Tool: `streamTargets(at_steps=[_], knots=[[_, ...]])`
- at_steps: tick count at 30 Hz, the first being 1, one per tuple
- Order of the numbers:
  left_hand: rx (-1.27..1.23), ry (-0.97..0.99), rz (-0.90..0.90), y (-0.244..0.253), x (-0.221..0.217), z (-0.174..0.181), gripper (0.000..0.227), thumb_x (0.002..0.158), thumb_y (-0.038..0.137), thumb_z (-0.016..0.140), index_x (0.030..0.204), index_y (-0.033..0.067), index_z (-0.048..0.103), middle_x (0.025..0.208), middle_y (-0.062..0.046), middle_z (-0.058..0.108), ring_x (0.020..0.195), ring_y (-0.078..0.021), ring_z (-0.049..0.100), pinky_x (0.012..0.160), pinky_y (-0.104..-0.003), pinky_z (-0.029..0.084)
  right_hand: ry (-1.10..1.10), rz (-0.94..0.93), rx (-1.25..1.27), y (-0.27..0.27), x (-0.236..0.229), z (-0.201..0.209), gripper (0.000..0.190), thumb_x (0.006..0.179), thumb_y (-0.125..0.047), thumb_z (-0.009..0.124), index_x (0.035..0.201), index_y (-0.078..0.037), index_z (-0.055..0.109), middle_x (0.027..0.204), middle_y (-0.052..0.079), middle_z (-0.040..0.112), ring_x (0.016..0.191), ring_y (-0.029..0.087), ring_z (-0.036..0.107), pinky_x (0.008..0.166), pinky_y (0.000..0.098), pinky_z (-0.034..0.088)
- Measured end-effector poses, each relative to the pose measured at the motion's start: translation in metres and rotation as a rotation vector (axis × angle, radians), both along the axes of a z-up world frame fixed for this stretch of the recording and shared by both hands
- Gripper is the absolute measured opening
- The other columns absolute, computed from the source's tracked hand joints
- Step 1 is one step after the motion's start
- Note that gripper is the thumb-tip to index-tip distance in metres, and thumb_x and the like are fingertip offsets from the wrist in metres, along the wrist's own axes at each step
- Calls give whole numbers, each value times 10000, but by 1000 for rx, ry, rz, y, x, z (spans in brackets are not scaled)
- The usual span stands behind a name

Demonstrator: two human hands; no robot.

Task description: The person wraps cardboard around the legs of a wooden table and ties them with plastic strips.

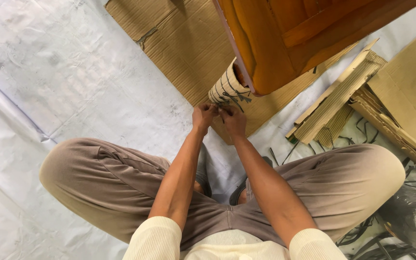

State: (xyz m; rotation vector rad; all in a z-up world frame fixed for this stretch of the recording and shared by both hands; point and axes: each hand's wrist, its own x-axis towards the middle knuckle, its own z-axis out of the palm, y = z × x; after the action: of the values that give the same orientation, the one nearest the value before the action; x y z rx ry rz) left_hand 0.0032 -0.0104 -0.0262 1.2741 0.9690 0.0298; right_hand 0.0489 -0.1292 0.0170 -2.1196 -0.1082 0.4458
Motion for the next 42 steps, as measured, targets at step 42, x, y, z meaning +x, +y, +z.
streamTargets(at_steps=[42], knots=[[-15,-33,-20,1,-19,22,314,889,86,704,1178,-29,739,955,-115,796,845,-176,771,773,-281,570,-402,384,29,-11,-3,-9,164,950,-69,603,1078,-35,700,1062,162,712,1038,388,641,885,477,524]])
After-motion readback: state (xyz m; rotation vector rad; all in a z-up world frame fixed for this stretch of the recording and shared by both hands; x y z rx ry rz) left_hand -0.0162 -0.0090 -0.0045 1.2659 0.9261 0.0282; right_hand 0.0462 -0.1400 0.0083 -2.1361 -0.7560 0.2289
